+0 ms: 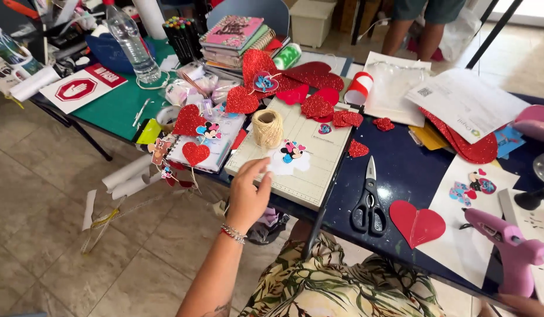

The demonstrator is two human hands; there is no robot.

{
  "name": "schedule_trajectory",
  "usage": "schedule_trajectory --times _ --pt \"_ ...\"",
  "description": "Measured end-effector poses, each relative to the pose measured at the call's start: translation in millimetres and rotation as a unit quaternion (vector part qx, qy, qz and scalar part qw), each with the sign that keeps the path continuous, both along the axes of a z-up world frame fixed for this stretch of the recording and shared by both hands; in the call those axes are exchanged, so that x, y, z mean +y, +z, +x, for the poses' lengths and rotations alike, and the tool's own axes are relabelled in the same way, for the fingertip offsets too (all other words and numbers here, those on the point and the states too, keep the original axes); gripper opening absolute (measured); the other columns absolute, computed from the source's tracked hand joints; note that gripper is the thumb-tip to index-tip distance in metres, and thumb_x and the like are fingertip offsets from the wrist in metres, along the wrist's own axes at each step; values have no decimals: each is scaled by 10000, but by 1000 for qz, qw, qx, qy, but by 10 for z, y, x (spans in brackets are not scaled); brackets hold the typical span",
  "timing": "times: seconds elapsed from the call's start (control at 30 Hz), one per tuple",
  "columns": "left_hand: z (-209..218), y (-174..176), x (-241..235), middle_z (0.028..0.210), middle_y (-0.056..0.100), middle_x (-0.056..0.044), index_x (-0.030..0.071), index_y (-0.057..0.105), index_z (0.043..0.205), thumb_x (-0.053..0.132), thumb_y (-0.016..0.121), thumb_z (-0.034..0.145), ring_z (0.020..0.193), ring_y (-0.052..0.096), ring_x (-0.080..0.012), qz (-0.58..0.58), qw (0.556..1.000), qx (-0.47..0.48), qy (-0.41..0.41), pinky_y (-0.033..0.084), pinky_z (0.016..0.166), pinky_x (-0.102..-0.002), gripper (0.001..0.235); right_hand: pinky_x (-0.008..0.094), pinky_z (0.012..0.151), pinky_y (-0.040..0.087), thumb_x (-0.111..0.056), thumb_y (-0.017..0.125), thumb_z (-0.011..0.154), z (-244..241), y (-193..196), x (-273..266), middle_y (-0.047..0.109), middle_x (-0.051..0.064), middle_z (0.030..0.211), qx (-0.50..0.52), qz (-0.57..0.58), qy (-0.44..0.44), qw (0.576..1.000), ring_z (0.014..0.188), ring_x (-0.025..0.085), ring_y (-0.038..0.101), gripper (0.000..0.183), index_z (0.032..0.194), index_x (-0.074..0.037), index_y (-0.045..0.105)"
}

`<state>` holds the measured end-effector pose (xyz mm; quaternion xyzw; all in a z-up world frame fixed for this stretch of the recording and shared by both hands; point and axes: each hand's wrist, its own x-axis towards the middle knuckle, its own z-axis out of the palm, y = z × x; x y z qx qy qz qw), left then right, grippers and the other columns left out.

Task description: Assembling a heart-themed garland by gluing foam cutouts onto a string using a hot glue gun and trimming materials with scissors.

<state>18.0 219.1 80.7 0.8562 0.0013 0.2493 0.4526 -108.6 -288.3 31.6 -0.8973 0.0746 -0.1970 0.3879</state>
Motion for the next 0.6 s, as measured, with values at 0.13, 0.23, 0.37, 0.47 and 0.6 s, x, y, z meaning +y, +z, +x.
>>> schedule_trajectory --times 0.13,0.23,0.37,0.47,0.6 --pt "-100 511 -316 1318 646 -210 -33 588 1337 114 574 1009 1061 742 -239 -107 980 -53 -162 638 928 -258 360 309 816 588 -173 804 824 -31 370 877 802 80 936 19 -54 27 998 802 205 742 237 1044 -88 826" --pt "-76 623 -549 1339 637 -180 -21 561 1373 142 570 1009 1123 716 -226 -175 960 -44 -216 610 993 -289 399 239 919 553 -296 815 773 312 802 1323 820 -65 1093 98 -15 169 981 967 72 795 385 1153 -238 817" --pt "-269 618 -838 1381 654 -133 58 620 1334 323 488 1018 1129 617 -175 -187 959 19 -212 506 966 -279 433 373 1125 488 -320 641 885 914 942 1972 566 41 1555 163 156 370 901 1425 164 541 694 1529 -160 439" --pt "-421 570 -911 1403 646 -159 63 670 1184 571 324 1013 1365 567 -294 -133 963 22 -233 406 1168 -453 638 328 1021 507 -275 622 933 1180 900 2347 664 59 1296 180 281 422 843 1201 139 608 556 1445 -83 515" --pt "-619 476 -806 1238 735 -42 123 738 1223 486 302 1080 1218 642 -224 18 986 -84 -145 377 1020 -453 586 320 738 638 -107 572 995 1262 781 2507 774 111 794 176 260 430 847 736 169 738 274 1179 5 741"
